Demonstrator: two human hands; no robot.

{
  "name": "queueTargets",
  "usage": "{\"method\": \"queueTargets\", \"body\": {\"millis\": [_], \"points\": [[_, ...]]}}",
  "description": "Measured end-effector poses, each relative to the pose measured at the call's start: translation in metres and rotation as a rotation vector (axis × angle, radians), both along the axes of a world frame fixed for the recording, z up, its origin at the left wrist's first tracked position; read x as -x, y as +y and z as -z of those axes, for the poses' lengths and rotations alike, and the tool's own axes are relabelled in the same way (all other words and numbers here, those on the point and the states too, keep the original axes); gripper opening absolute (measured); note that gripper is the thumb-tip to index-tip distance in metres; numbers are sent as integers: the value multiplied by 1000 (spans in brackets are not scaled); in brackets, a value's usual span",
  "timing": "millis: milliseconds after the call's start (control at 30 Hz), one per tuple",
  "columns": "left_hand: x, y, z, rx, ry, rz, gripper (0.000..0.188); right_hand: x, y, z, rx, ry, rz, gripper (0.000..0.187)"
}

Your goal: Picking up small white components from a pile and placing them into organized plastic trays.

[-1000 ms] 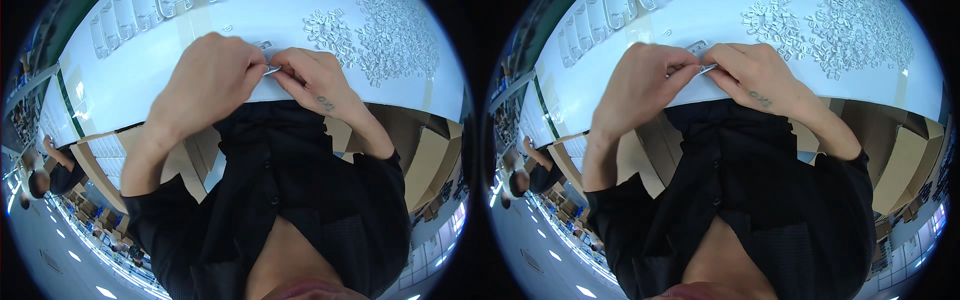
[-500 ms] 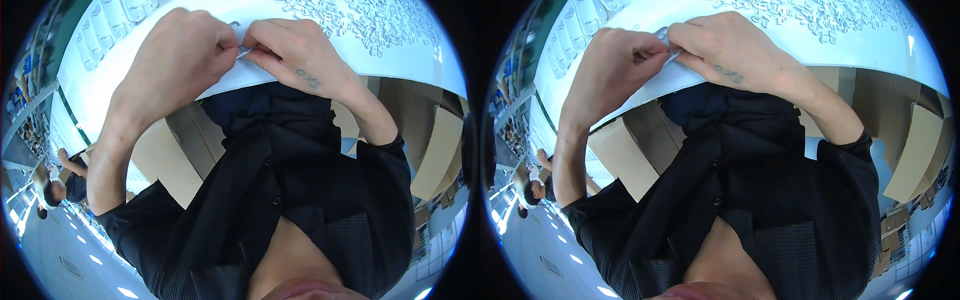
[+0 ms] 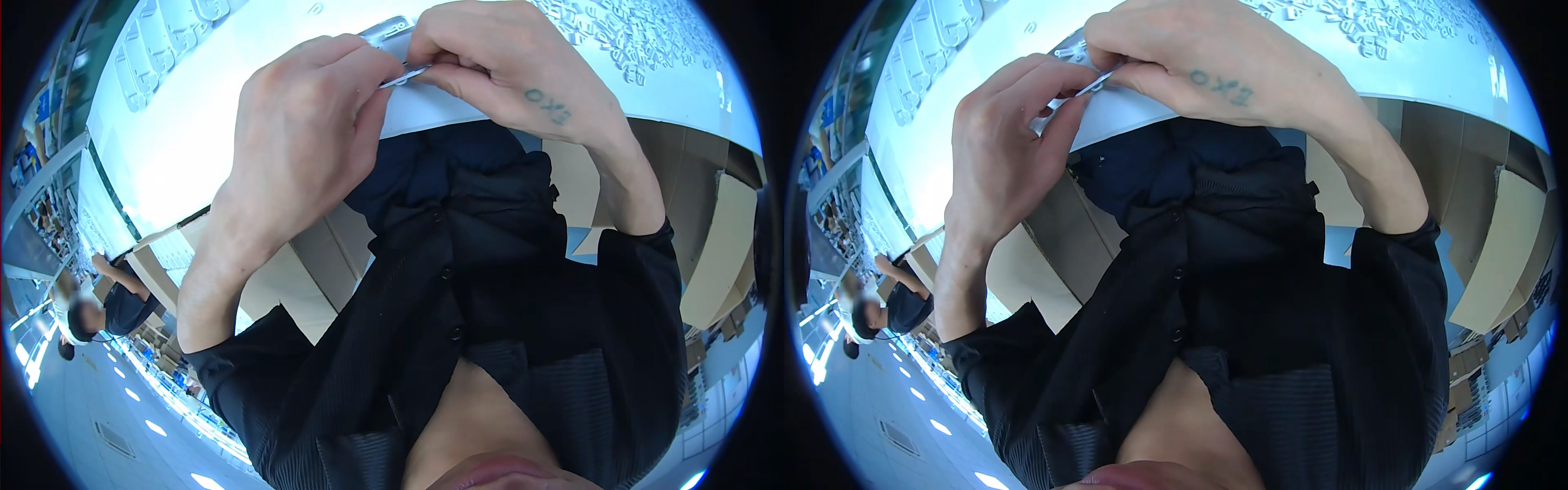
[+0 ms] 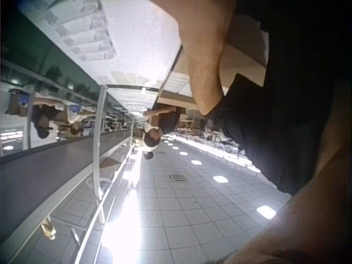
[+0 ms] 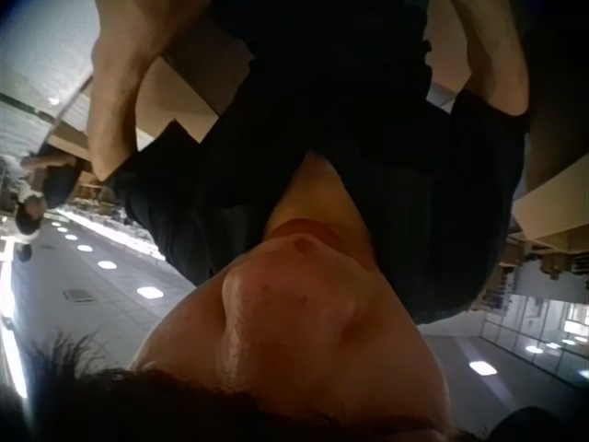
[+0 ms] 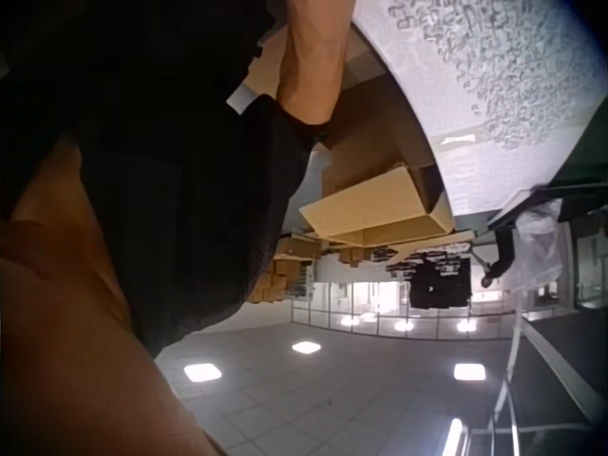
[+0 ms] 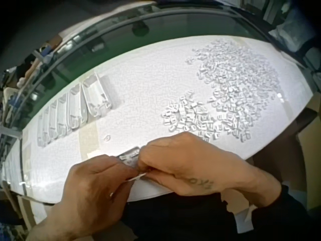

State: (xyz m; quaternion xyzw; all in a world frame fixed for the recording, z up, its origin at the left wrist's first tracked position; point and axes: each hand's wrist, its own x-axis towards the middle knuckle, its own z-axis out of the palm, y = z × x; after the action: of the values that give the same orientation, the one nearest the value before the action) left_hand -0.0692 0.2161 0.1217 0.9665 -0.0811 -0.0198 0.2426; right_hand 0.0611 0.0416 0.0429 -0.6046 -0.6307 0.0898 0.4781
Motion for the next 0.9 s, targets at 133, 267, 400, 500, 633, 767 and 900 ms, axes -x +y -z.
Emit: {"method": "queueTargets", "body": {"millis": [133, 267, 400, 500, 633, 767, 900], "points": [[12, 3, 0, -33, -16, 31, 17, 13, -1, -6, 29, -34, 26, 12], [11, 7, 9, -100, -179, 49, 18, 15, -10, -25, 132, -96, 183, 10], [34, 8, 2, 159, -257, -222, 9, 12, -5, -47, 367, 174, 82, 9], [37, 28, 14, 90, -282, -202, 11, 4, 24, -53, 308, 36, 161, 8], [49, 43, 23, 74, -245, -275, 15, 1, 48, -58, 295, -180, 229, 7], [83, 57, -3, 280, 3, -647, 21, 3, 75, -49, 377, -426, 199, 10], [109, 71, -1, 828, 38, -859, 23, 12, 78, -58, 447, -452, 228, 10]]}}
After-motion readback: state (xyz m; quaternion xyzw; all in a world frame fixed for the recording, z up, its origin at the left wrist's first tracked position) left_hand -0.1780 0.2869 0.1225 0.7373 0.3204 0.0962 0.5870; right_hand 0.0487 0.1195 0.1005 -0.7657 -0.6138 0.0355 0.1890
